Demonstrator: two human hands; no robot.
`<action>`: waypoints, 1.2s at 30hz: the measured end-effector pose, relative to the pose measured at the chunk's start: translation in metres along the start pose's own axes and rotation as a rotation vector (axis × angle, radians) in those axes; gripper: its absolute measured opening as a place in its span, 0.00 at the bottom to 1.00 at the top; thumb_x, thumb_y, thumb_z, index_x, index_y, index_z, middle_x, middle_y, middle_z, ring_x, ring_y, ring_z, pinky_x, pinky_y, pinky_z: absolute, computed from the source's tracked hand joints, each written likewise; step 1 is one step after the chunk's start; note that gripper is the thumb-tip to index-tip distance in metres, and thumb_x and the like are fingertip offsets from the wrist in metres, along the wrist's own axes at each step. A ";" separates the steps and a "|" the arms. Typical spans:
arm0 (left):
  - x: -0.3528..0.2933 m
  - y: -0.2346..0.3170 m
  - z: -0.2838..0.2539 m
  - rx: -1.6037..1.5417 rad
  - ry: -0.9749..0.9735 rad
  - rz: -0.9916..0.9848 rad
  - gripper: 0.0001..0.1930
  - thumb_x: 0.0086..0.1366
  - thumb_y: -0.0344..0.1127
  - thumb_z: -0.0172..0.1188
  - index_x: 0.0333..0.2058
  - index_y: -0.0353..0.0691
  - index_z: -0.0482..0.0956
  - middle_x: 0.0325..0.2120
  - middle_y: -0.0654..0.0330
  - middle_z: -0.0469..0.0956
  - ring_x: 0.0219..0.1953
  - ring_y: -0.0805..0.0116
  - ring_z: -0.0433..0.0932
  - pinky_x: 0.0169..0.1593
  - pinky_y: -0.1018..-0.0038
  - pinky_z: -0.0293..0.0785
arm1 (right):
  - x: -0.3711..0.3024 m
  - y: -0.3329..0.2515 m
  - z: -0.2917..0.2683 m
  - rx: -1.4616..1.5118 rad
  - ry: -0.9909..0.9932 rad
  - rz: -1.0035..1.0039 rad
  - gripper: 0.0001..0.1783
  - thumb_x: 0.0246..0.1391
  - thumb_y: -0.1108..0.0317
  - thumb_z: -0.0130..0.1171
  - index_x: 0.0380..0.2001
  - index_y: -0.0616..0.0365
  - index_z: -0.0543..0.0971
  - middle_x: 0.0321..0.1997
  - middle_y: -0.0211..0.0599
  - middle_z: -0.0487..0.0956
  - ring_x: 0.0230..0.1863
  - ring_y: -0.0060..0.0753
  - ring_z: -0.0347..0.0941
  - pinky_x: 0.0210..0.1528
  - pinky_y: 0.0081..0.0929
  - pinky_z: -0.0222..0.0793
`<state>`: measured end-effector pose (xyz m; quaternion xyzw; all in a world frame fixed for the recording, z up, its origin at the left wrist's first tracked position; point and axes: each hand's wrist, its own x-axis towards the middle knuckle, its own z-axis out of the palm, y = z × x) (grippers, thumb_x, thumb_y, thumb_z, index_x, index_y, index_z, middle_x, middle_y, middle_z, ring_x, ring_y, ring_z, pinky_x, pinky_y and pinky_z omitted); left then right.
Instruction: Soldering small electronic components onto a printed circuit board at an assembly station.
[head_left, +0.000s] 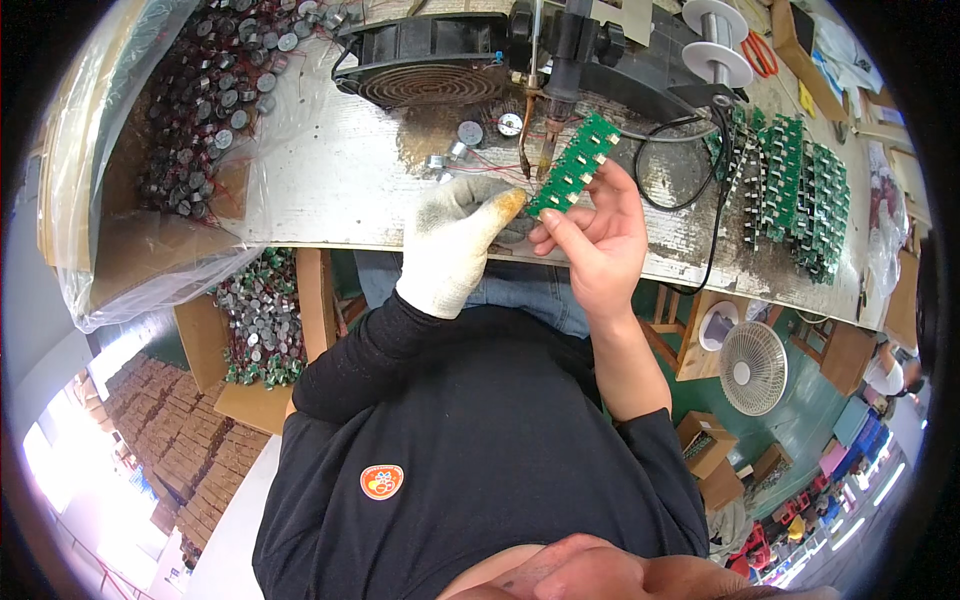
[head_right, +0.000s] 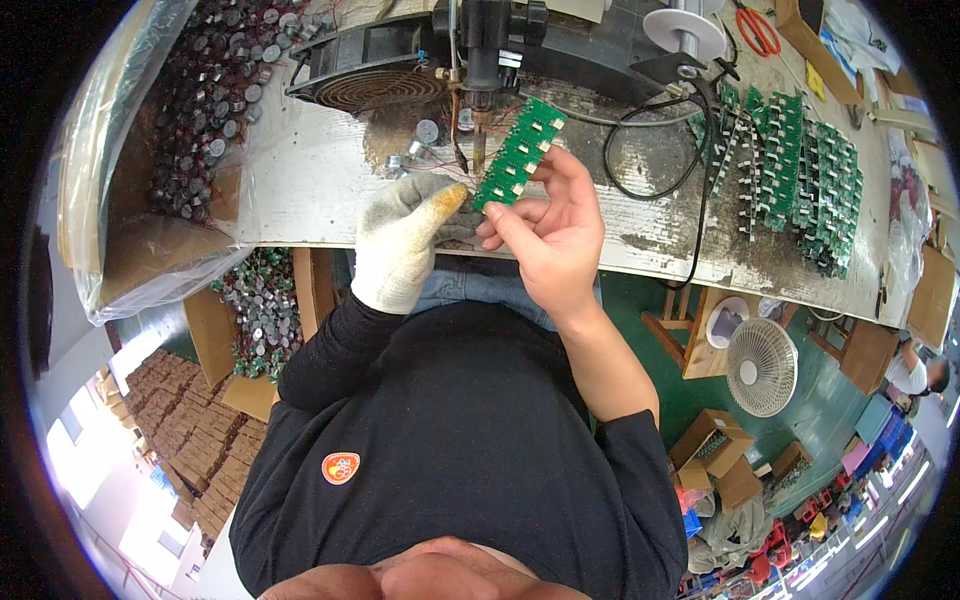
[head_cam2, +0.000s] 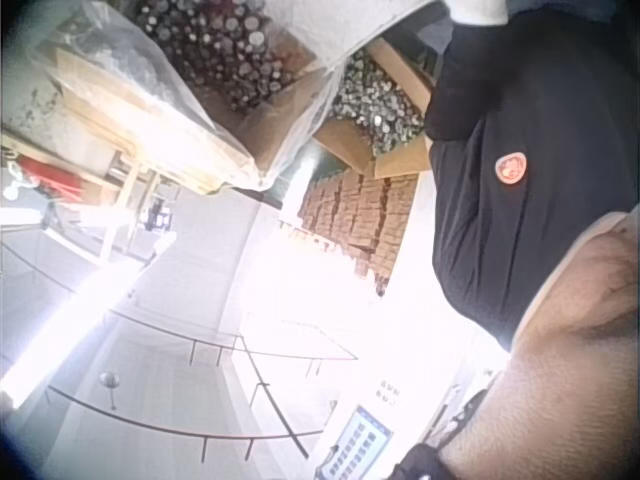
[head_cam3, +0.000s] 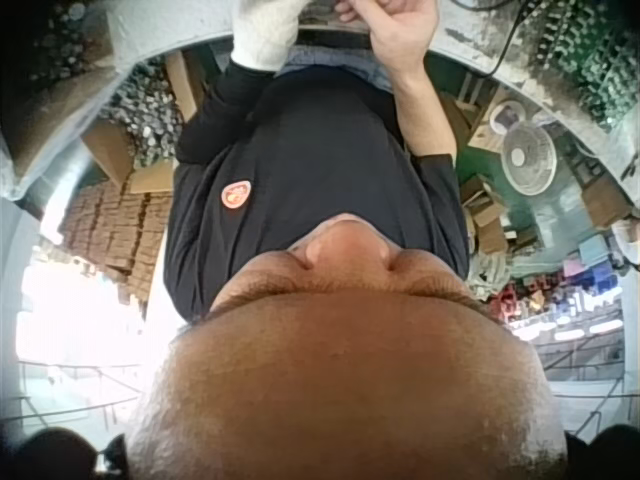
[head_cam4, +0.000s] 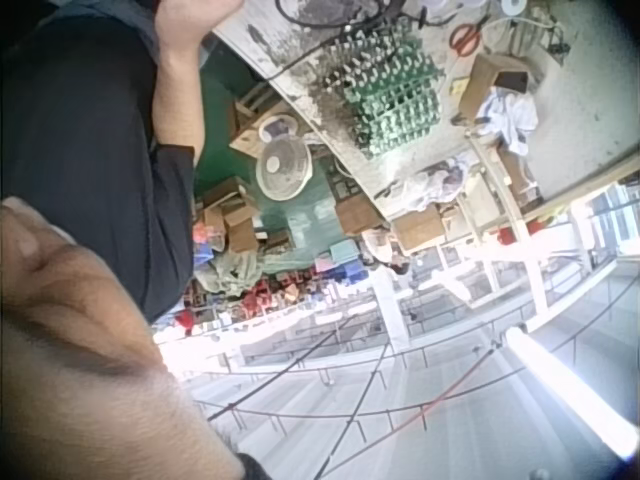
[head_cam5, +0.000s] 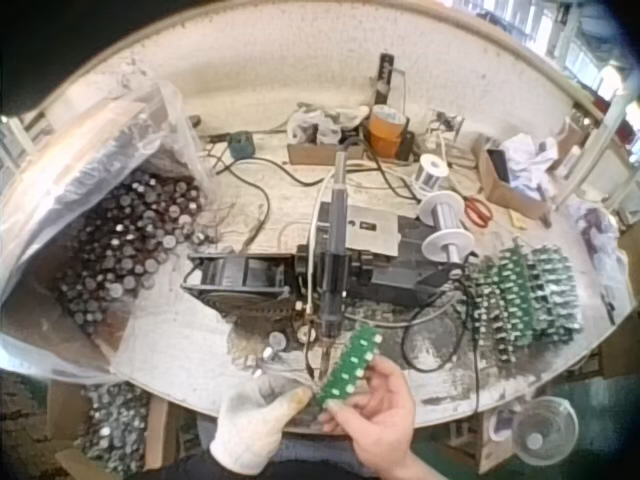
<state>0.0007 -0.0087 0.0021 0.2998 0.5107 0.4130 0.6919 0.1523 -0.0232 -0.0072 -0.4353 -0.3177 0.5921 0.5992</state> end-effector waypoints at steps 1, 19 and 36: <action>0.000 0.001 0.002 -0.011 -0.004 -0.005 0.07 0.63 0.32 0.57 0.35 0.34 0.78 0.30 0.60 0.79 0.30 0.75 0.77 0.36 0.79 0.74 | 0.000 -0.001 -0.002 0.004 -0.010 0.008 0.33 0.47 0.88 0.54 0.57 0.65 0.57 0.51 0.51 0.68 0.30 0.32 0.78 0.25 0.22 0.77; -0.020 -0.008 0.075 0.965 -0.143 1.080 0.23 0.44 0.33 0.65 0.43 0.46 0.78 0.39 0.57 0.75 0.43 0.53 0.73 0.46 0.60 0.69 | -0.090 -0.074 -0.043 -0.023 0.067 0.092 0.35 0.43 0.89 0.57 0.56 0.64 0.58 0.48 0.47 0.68 0.26 0.28 0.76 0.19 0.18 0.73; -0.002 0.000 0.147 0.093 -0.302 0.243 0.15 0.56 0.25 0.64 0.42 0.29 0.75 0.33 0.58 0.80 0.34 0.74 0.79 0.40 0.78 0.75 | -0.005 -0.066 -0.116 0.372 0.149 -0.033 0.04 0.58 0.71 0.56 0.30 0.59 0.75 0.31 0.30 0.76 0.25 0.23 0.73 0.26 0.22 0.69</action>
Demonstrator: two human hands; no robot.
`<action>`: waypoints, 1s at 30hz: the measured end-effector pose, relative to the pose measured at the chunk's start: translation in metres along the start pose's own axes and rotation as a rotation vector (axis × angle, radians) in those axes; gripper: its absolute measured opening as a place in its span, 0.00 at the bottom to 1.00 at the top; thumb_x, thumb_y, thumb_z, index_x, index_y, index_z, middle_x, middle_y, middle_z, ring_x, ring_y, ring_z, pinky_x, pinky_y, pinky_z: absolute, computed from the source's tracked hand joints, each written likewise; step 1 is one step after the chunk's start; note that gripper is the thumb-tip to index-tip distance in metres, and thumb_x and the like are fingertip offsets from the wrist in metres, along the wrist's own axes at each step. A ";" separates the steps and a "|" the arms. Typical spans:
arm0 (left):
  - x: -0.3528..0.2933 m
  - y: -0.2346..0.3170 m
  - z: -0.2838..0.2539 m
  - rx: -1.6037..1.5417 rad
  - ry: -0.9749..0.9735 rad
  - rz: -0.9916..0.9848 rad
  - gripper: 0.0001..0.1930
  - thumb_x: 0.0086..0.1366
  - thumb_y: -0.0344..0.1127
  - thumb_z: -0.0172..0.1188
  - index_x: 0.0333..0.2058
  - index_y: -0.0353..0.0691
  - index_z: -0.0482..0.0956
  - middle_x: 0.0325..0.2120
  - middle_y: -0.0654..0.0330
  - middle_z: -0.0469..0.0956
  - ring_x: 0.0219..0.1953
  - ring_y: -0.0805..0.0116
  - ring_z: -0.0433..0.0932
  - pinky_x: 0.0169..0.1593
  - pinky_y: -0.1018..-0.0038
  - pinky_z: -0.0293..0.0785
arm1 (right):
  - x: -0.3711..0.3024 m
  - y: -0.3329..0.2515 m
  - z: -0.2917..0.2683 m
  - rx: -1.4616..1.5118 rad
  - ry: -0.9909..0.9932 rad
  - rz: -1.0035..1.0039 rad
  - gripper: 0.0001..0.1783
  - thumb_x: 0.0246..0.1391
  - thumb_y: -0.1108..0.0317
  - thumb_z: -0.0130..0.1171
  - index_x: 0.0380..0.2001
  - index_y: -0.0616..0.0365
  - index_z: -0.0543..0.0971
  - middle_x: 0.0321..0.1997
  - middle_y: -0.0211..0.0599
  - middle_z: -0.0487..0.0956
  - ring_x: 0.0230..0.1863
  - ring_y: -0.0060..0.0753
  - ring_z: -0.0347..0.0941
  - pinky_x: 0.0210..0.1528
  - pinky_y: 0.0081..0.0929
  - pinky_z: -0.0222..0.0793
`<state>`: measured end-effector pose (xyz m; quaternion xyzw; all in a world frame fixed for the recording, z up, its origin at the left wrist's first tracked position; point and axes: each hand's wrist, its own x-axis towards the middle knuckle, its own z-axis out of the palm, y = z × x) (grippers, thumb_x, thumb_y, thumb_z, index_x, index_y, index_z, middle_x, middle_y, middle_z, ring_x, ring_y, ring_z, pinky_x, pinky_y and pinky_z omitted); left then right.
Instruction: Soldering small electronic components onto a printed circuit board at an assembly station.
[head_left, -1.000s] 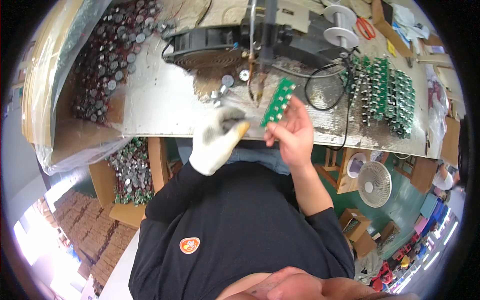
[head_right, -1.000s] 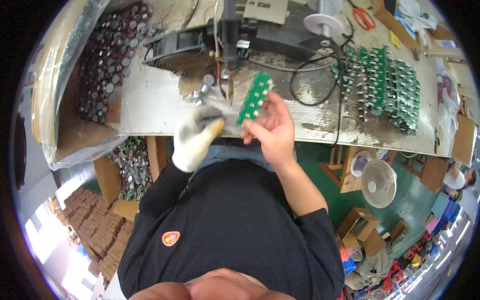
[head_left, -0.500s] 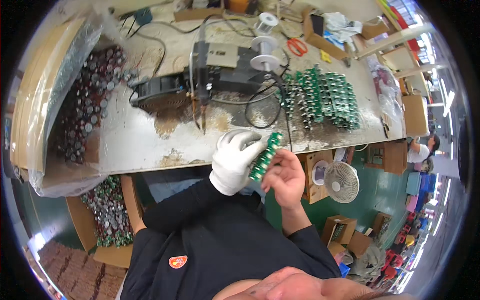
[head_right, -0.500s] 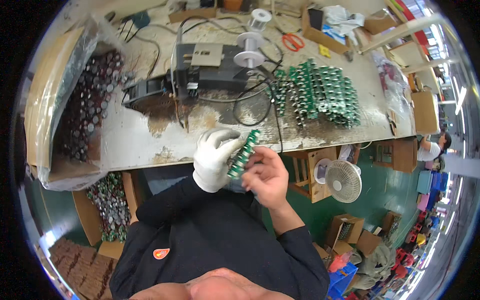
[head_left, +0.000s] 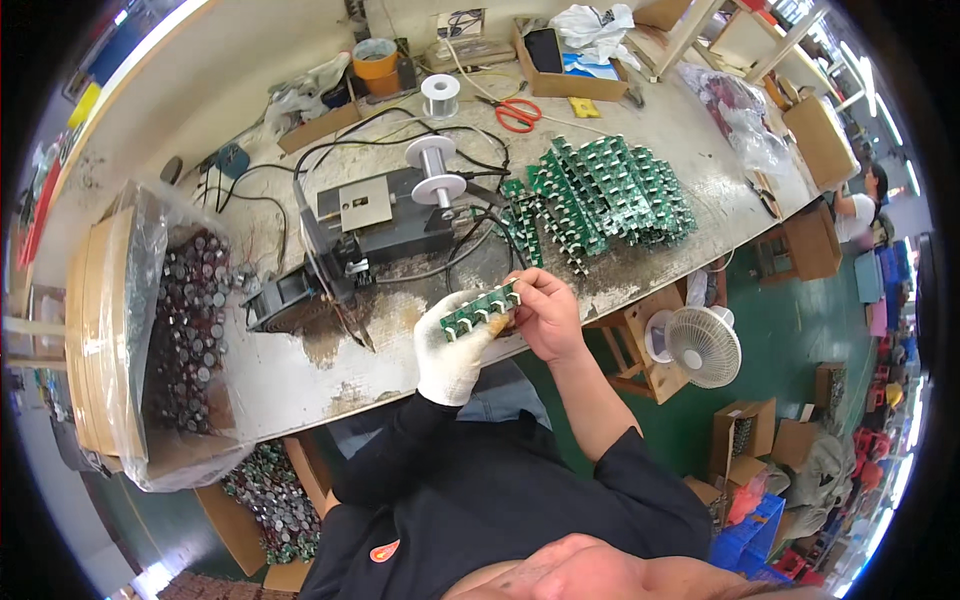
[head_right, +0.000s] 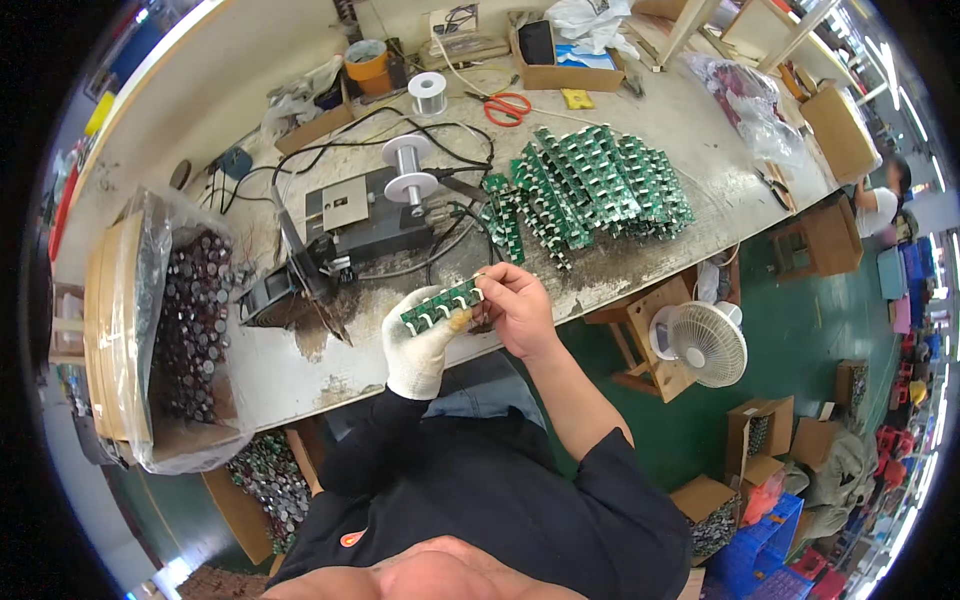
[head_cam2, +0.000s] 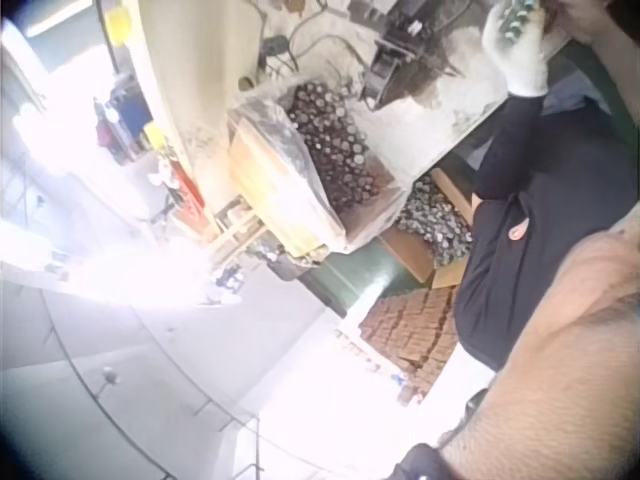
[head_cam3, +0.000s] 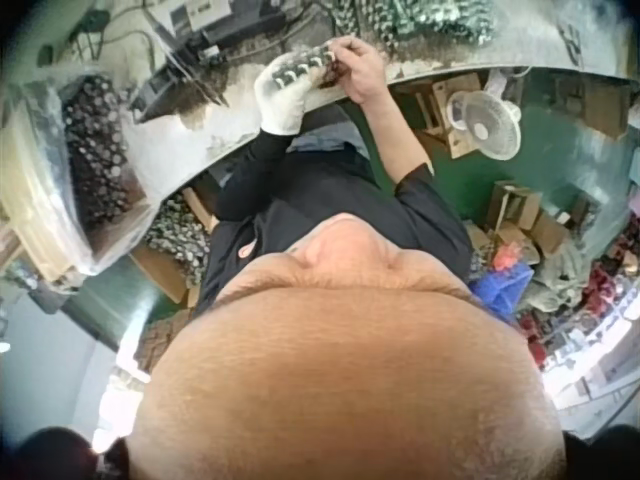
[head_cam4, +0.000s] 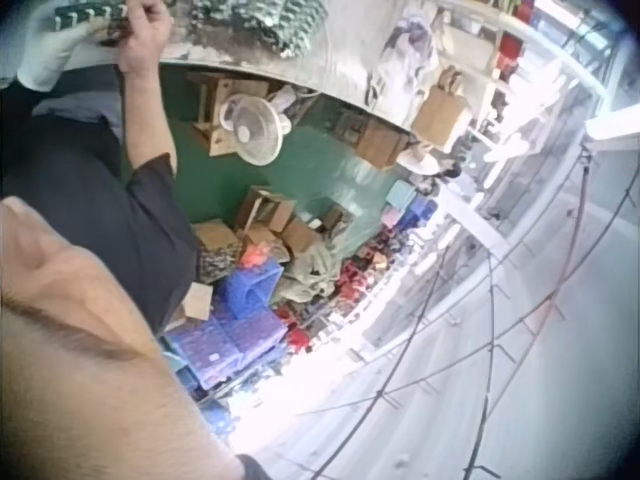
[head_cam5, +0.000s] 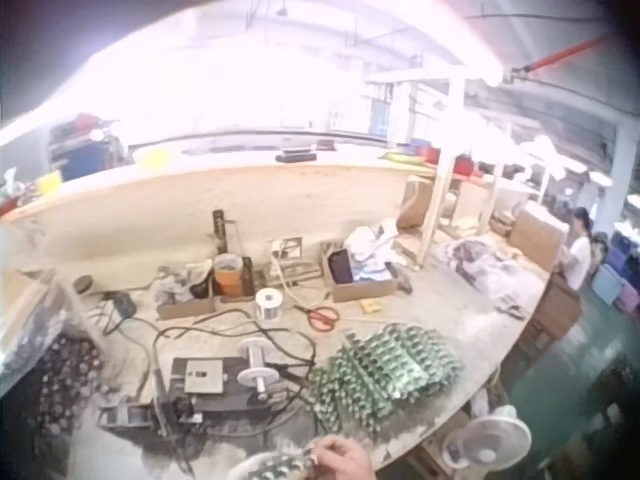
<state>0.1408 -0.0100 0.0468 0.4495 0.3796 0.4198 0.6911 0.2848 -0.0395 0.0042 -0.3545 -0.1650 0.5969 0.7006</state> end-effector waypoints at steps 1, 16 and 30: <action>0.005 -0.005 -0.002 -0.156 -0.035 -0.070 0.13 0.57 0.23 0.62 0.41 0.29 0.75 0.33 0.57 0.81 0.34 0.72 0.80 0.40 0.77 0.76 | 0.004 0.000 -0.004 0.062 -0.015 0.060 0.04 0.57 0.71 0.56 0.30 0.58 0.75 0.29 0.30 0.76 0.24 0.23 0.73 0.26 0.21 0.69; 0.016 -0.009 0.011 -0.146 0.084 -0.038 0.18 0.57 0.23 0.60 0.47 0.28 0.72 0.37 0.57 0.80 0.39 0.73 0.77 0.42 0.79 0.73 | 0.020 0.005 0.001 0.118 0.052 0.069 0.05 0.59 0.70 0.55 0.33 0.59 0.77 0.32 0.30 0.77 0.34 0.23 0.72 0.38 0.23 0.67; 0.020 -0.008 0.019 -0.107 0.059 -0.072 0.13 0.58 0.26 0.62 0.42 0.31 0.76 0.35 0.59 0.79 0.35 0.76 0.77 0.41 0.80 0.71 | 0.017 -0.001 0.000 0.185 0.054 0.114 0.03 0.55 0.71 0.59 0.32 0.58 0.77 0.31 0.31 0.78 0.31 0.26 0.73 0.36 0.27 0.69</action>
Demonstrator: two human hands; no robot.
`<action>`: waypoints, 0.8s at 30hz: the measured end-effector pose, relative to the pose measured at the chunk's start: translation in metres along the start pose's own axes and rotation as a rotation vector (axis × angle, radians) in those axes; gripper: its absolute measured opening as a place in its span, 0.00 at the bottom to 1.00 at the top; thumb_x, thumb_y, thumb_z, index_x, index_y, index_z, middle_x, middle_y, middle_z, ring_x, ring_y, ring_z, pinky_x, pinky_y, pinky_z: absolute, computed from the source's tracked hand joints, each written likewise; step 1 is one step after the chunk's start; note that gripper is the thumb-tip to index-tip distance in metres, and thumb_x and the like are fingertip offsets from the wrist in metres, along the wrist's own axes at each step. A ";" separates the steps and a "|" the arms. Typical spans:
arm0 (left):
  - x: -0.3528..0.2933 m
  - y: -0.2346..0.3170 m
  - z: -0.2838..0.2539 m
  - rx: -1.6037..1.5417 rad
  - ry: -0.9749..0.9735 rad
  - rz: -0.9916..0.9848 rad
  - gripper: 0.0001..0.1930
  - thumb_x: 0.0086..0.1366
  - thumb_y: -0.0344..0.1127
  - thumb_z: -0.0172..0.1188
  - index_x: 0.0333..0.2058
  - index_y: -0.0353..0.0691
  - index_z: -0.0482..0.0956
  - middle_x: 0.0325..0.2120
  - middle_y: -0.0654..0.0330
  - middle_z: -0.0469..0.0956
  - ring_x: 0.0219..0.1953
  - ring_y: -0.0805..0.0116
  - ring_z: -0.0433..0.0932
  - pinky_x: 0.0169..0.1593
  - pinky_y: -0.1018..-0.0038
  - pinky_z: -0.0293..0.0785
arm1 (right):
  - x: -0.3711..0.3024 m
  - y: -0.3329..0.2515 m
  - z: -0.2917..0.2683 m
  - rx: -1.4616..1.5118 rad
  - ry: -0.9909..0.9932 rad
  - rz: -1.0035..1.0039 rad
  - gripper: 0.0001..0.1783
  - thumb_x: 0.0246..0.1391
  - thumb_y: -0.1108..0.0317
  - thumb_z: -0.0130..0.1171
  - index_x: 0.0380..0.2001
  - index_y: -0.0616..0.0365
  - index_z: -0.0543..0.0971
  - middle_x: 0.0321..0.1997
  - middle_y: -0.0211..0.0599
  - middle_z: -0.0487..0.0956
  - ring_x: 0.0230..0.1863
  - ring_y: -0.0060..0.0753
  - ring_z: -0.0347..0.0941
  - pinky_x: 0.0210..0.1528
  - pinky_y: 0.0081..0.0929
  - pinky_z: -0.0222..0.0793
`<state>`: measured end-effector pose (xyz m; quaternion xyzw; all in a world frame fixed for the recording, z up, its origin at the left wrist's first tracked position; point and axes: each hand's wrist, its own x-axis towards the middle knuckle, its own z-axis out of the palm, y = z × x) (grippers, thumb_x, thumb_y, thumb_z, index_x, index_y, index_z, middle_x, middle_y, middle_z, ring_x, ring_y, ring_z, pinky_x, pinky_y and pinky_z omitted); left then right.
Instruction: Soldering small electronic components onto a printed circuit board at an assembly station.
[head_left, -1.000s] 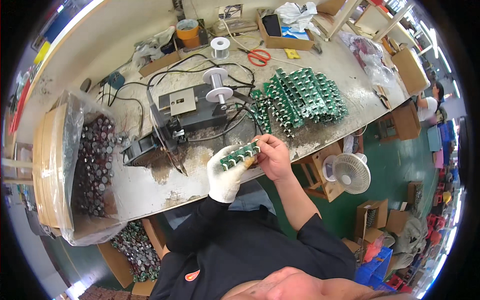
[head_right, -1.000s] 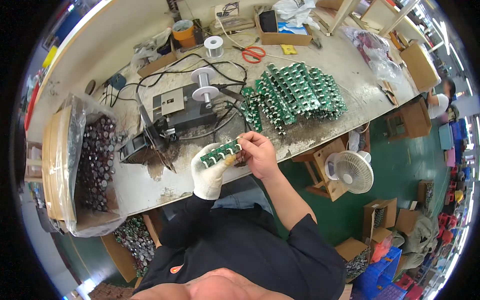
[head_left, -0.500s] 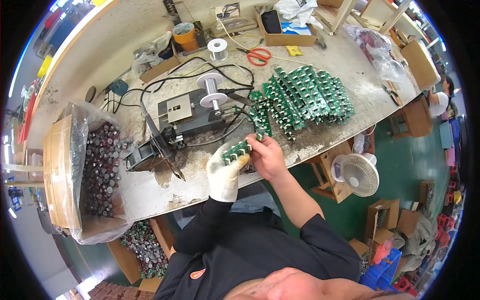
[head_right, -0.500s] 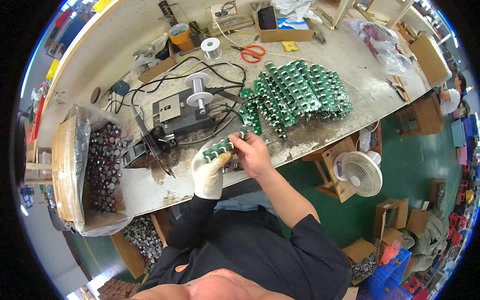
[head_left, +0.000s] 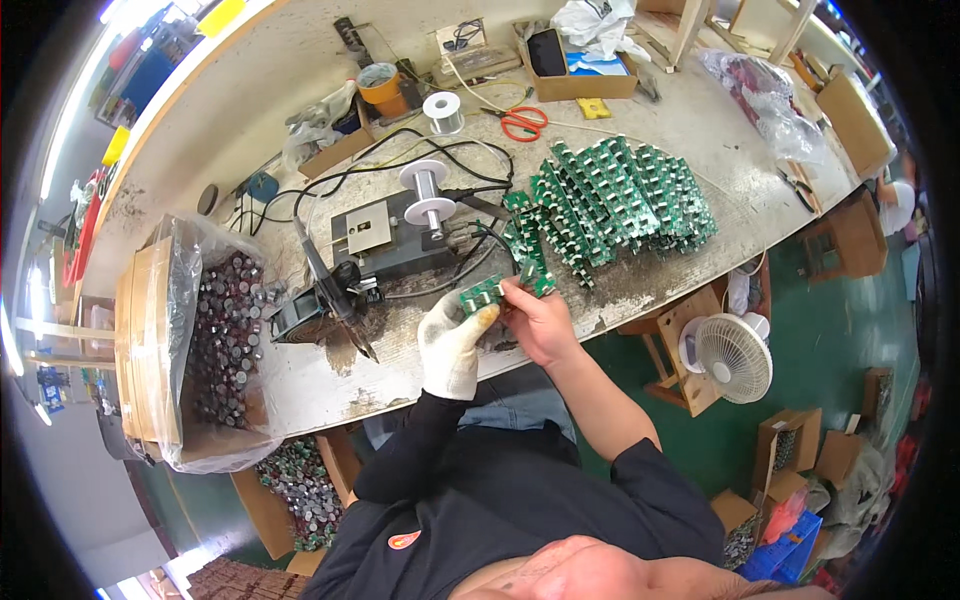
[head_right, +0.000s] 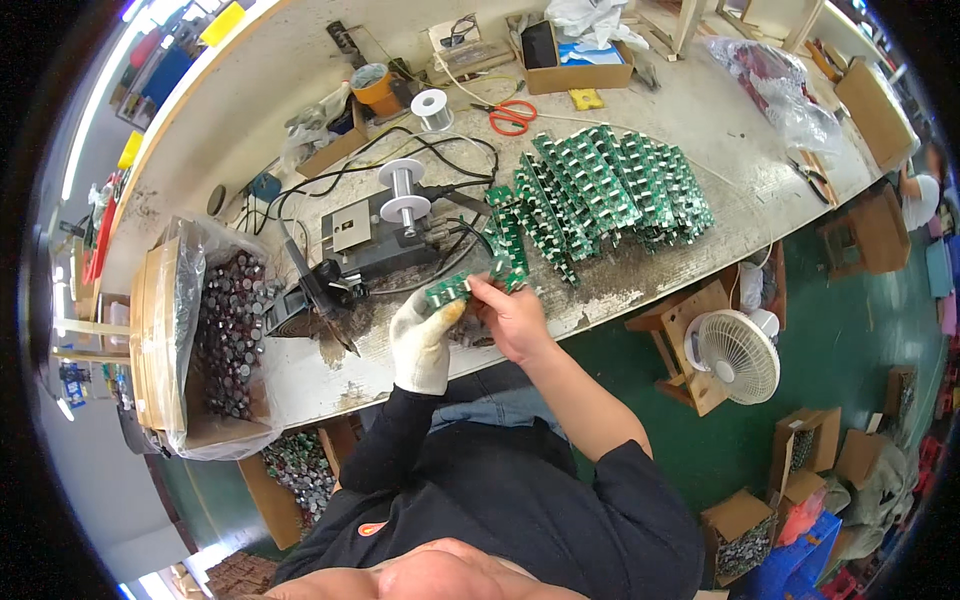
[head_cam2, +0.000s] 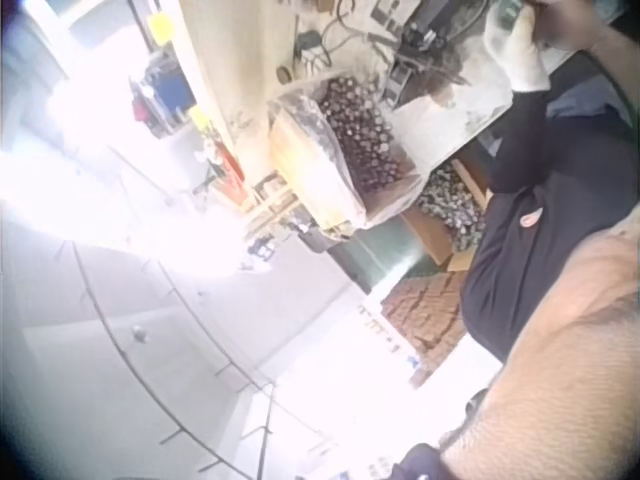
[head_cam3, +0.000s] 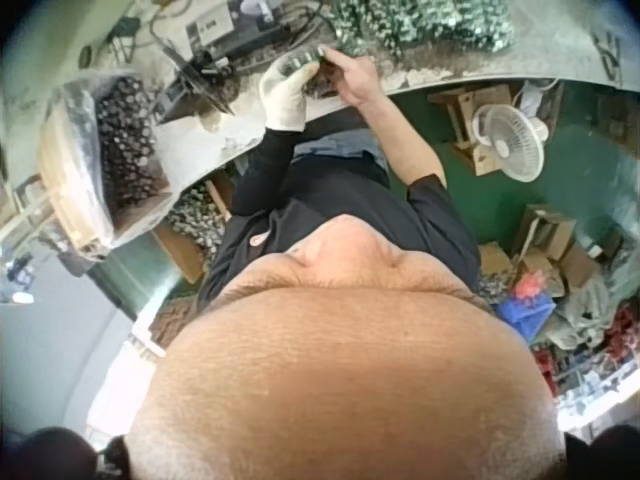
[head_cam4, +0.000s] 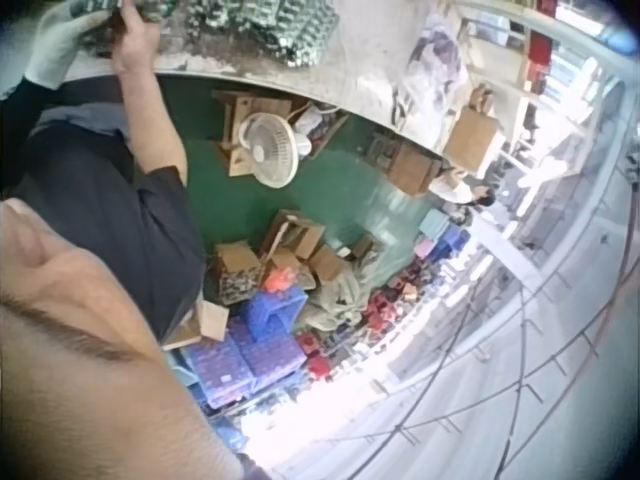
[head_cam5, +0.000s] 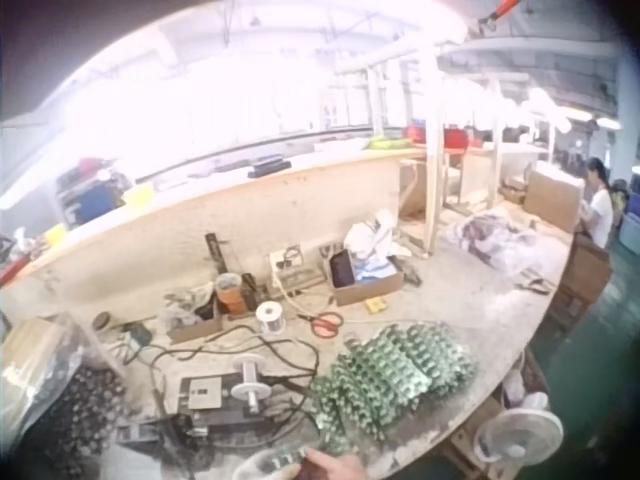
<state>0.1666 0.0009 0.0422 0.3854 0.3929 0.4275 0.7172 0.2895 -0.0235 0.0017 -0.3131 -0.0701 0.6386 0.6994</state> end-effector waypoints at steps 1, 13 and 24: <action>-0.001 0.001 -0.003 -0.008 0.007 0.005 0.13 0.58 0.26 0.62 0.42 0.31 0.76 0.35 0.59 0.79 0.35 0.76 0.77 0.41 0.80 0.71 | 0.000 0.001 -0.006 -0.009 -0.005 0.006 0.03 0.55 0.71 0.59 0.32 0.58 0.77 0.31 0.31 0.78 0.31 0.26 0.73 0.36 0.27 0.69; 0.012 -0.008 -0.030 -0.523 -0.101 -0.330 0.14 0.61 0.28 0.56 0.46 0.29 0.73 0.37 0.56 0.79 0.36 0.69 0.78 0.42 0.74 0.74 | 0.019 0.012 -0.014 0.246 -0.094 0.276 0.12 0.63 0.64 0.47 0.39 0.60 0.74 0.39 0.35 0.78 0.41 0.32 0.73 0.51 0.34 0.67; 0.005 0.002 -0.024 -0.157 -0.047 -0.180 0.13 0.56 0.26 0.63 0.40 0.29 0.77 0.33 0.58 0.80 0.33 0.74 0.78 0.39 0.79 0.73 | 0.002 0.013 -0.002 -0.193 0.060 -0.126 0.04 0.56 0.74 0.57 0.35 0.60 0.77 0.34 0.31 0.77 0.35 0.25 0.72 0.40 0.25 0.67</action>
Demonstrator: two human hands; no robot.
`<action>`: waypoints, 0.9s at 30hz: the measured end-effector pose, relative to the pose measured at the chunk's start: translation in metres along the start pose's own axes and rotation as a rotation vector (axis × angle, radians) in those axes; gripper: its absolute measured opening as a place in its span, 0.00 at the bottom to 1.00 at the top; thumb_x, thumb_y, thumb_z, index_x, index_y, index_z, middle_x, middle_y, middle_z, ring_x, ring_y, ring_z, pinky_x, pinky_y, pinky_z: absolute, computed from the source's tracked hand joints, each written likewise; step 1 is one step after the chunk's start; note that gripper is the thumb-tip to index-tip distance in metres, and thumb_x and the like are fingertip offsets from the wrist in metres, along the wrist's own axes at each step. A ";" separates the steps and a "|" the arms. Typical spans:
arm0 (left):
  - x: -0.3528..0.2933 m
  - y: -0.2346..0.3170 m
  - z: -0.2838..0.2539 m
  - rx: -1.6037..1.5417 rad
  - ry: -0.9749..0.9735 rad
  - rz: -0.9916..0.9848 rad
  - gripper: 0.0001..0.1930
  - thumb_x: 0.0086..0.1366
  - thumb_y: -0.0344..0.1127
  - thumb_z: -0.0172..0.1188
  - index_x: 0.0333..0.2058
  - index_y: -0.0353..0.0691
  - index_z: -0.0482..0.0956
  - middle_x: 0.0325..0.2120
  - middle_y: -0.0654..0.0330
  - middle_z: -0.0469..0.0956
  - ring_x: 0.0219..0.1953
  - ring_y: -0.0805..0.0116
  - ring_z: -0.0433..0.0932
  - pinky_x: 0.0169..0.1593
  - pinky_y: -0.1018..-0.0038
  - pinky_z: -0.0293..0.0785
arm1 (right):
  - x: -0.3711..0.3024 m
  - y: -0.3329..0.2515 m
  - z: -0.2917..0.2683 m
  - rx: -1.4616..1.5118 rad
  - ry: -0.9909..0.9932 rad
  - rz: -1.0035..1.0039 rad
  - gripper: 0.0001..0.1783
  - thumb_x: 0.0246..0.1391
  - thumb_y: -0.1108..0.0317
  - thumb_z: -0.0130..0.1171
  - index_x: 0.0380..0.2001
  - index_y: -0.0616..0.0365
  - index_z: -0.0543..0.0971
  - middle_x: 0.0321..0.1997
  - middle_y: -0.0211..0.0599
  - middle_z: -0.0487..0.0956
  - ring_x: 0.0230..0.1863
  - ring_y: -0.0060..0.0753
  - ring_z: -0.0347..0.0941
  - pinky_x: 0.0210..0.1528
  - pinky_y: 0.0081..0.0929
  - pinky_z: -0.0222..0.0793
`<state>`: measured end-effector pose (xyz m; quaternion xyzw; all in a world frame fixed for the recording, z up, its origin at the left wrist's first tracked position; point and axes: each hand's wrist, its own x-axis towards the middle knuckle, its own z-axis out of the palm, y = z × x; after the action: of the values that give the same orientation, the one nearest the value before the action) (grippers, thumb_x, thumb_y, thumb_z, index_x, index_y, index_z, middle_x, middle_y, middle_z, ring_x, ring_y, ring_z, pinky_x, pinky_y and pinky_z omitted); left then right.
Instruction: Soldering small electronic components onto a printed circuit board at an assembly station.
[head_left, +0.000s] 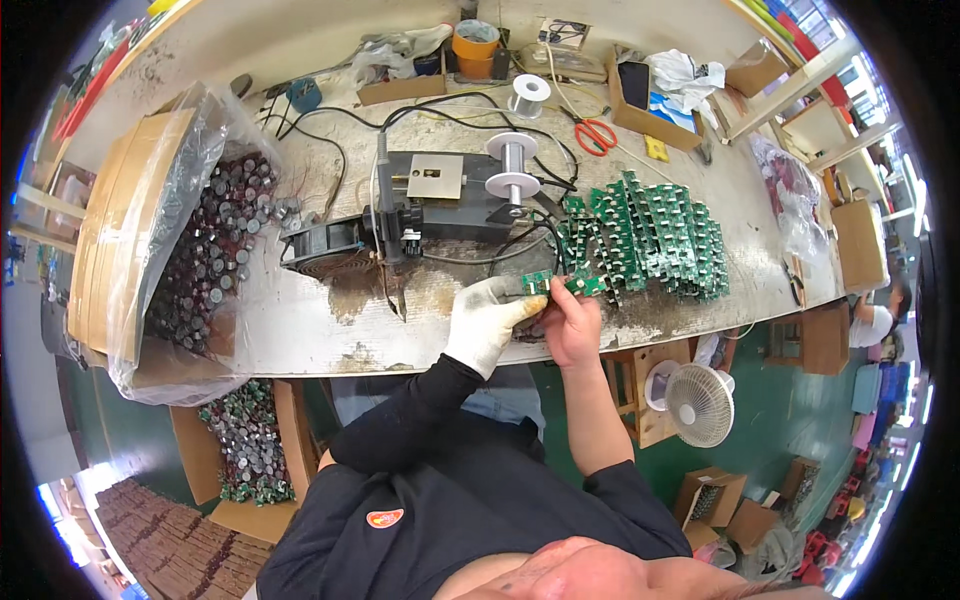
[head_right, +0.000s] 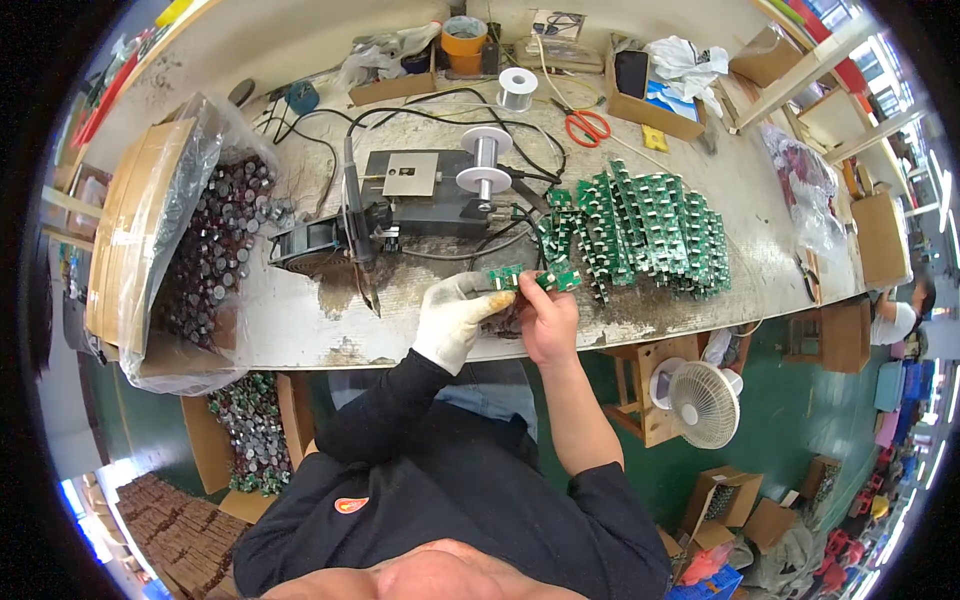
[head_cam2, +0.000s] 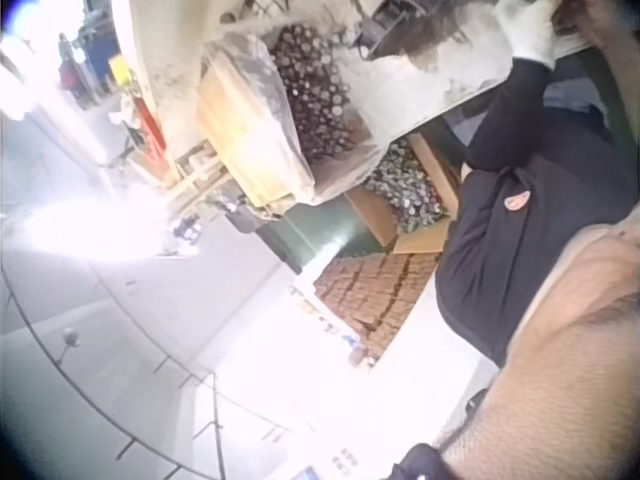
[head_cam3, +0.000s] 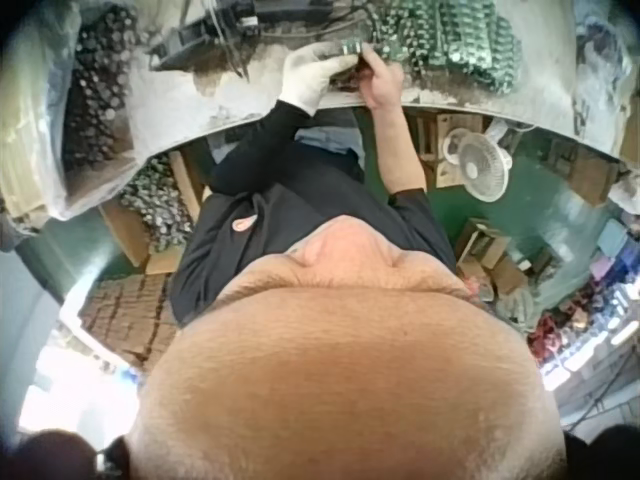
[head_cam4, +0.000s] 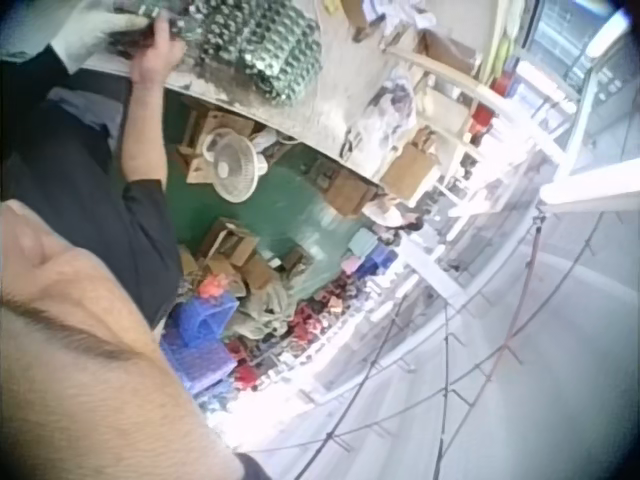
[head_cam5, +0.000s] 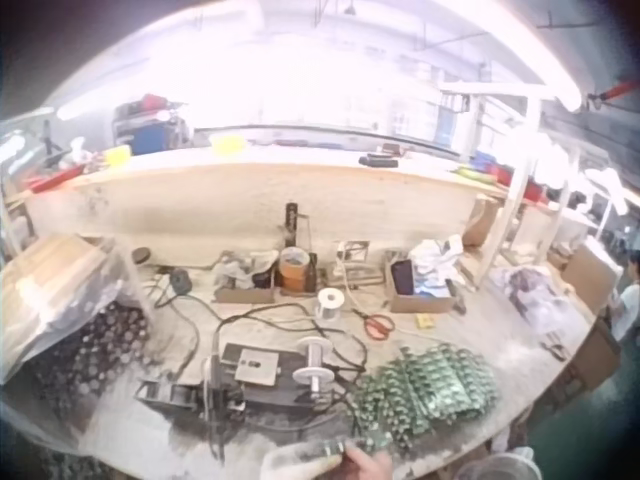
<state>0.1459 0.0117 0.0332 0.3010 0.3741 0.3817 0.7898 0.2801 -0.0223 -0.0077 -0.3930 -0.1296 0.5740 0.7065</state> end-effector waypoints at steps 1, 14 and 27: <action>0.001 -0.002 -0.002 -0.036 -0.002 -0.025 0.13 0.56 0.26 0.63 0.40 0.30 0.77 0.33 0.58 0.80 0.33 0.74 0.78 0.38 0.79 0.73 | 0.001 -0.002 -0.002 -0.048 -0.013 0.017 0.04 0.55 0.75 0.57 0.35 0.61 0.77 0.34 0.32 0.77 0.36 0.25 0.72 0.40 0.25 0.66; 0.009 -0.011 -0.001 0.899 0.117 0.452 0.26 0.52 0.30 0.64 0.50 0.28 0.70 0.45 0.51 0.74 0.47 0.63 0.74 0.52 0.69 0.70 | -0.001 -0.010 0.010 -0.491 0.072 -0.015 0.13 0.60 0.72 0.51 0.47 0.63 0.73 0.41 0.34 0.77 0.40 0.27 0.72 0.46 0.29 0.69; -0.059 0.013 -0.029 -0.025 -0.079 0.009 0.09 0.67 0.34 0.55 0.44 0.40 0.74 0.28 0.73 0.71 0.27 0.86 0.64 0.29 0.85 0.60 | -0.010 -0.030 -0.008 -1.200 0.200 -0.566 0.12 0.51 0.75 0.59 0.40 0.66 0.76 0.35 0.40 0.78 0.34 0.29 0.75 0.39 0.24 0.71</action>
<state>0.0924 -0.0248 0.0487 0.3078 0.3365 0.3777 0.8058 0.3032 -0.0355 0.0108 -0.7198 -0.4583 0.1560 0.4975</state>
